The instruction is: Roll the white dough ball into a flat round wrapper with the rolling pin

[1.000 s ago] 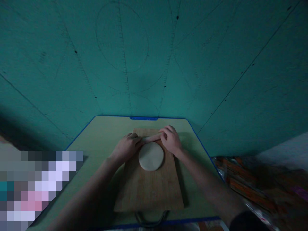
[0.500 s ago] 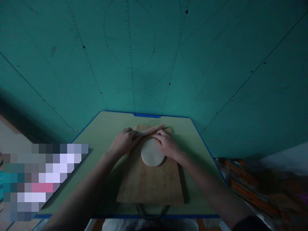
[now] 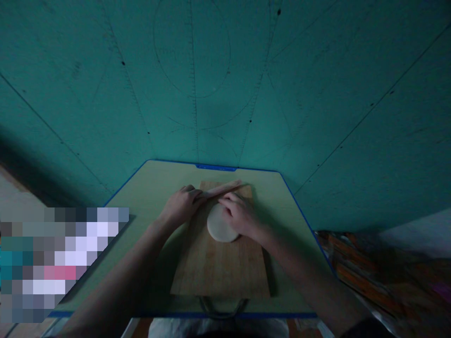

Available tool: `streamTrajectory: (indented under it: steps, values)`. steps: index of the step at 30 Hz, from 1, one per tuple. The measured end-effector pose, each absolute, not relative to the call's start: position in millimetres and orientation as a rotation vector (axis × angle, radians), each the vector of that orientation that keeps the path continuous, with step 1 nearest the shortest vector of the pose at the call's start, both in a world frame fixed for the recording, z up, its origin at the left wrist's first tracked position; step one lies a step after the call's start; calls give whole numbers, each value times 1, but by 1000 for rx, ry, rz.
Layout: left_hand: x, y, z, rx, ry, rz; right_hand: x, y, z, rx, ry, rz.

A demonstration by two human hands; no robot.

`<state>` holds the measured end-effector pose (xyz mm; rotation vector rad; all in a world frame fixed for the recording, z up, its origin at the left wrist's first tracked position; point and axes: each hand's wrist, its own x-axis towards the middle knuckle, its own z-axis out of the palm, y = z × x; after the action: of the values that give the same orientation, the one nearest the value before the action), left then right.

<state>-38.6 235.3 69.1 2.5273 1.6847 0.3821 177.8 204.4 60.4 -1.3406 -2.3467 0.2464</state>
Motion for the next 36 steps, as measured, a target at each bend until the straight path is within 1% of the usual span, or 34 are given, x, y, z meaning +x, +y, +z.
streamTrajectory:
  steps: [5, 16, 22, 25, 36]
  values:
    - [-38, 234, 71, 2537, 1677, 379, 163, 193, 63, -1362, -2406, 167]
    - [-37, 233, 71, 2551, 1690, 384, 167, 192, 60, -1275, -2372, 247]
    - [-37, 232, 73, 2540, 1683, 386, 166, 179, 68, -1133, -2573, 124]
    - [-36, 232, 74, 2522, 1690, 387, 162, 175, 72, -1147, -2585, 80]
    - [-36, 231, 73, 2505, 1706, 375, 163, 177, 72, -1066, -2594, 85]
